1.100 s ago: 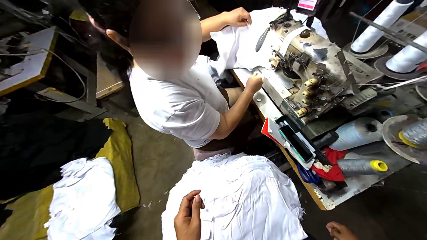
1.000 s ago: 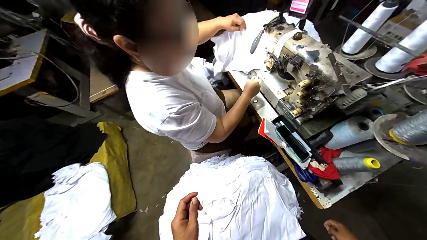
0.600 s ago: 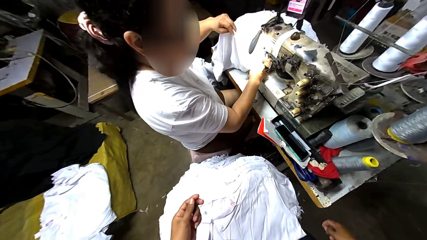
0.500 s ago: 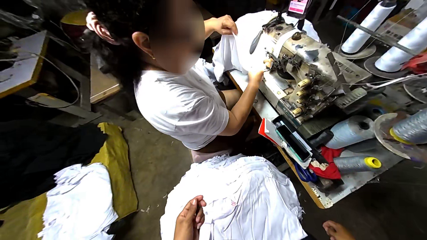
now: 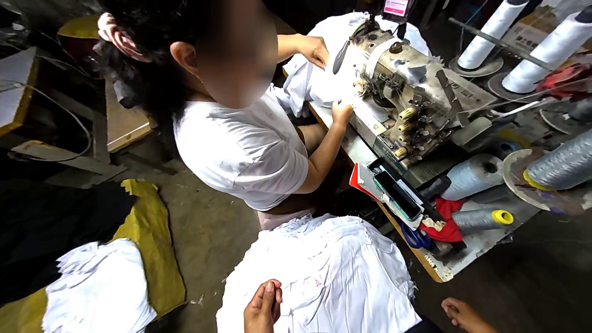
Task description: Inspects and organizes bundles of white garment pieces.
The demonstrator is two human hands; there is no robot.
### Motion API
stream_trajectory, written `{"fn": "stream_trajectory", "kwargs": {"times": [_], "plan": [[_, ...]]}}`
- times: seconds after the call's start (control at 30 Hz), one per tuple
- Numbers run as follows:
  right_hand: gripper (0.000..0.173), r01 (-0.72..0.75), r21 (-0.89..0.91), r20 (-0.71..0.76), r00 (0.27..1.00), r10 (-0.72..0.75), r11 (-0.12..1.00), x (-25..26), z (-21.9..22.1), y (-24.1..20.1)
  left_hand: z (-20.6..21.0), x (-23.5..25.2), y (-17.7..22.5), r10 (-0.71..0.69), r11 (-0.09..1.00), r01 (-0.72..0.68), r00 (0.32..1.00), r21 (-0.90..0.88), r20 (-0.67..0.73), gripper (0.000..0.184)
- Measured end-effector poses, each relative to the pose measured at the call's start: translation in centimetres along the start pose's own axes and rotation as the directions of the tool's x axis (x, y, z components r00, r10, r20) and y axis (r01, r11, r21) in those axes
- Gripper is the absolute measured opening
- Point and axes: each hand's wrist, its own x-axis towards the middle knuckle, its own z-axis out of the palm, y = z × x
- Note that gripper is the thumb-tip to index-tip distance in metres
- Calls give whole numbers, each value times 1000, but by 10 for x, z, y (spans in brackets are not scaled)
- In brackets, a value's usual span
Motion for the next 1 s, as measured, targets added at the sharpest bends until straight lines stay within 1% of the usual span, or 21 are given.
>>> {"fn": "stream_trajectory", "kwargs": {"times": [0.13, 0.23, 0.4, 0.53, 0.63, 0.73, 0.87, 0.93, 1.0], "plan": [[31, 8, -9, 8, 1000, -7, 1000, 8, 0, 7, -1, 0, -4, 26, 998, -27, 1000, 51, 15, 30], [30, -3, -7, 10, 1000, 3, 1000, 8, 1, 4, -1, 0, -6, 51, 995, -53, 999, 81, 19, 29], [30, 1, 6, -12, 1000, -1, 1000, 15, 3, 13, -1, 1, -10, 80, 991, -83, 996, 105, 24, 27], [30, -7, 0, -13, 1000, 7, 1000, 18, 3, 20, -1, 0, -10, 56, 989, -60, 998, 133, 37, 30], [31, -3, -8, -3, 1000, 3, 1000, 14, 3, 16, -1, 0, -10, 35, 985, -41, 999, 168, 40, 32], [31, -3, -7, -2, 1000, 3, 1000, 14, 5, 17, 0, 0, -9, 29, 984, -32, 999, 177, 22, 34], [30, -10, -12, -1, 1000, 10, 1000, 15, 6, 18, 2, 1, -10, 0, 992, -1, 1000, 124, 9, 35], [30, -10, -8, -1, 1000, 10, 1000, 16, 6, 18, 2, 2, -10, -39, 999, 38, 999, 39, 12, 35], [30, -10, -6, -2, 1000, 10, 1000, 18, 6, 20, 0, 5, -14, -91, 992, 93, 995, -84, 33, 36]]}}
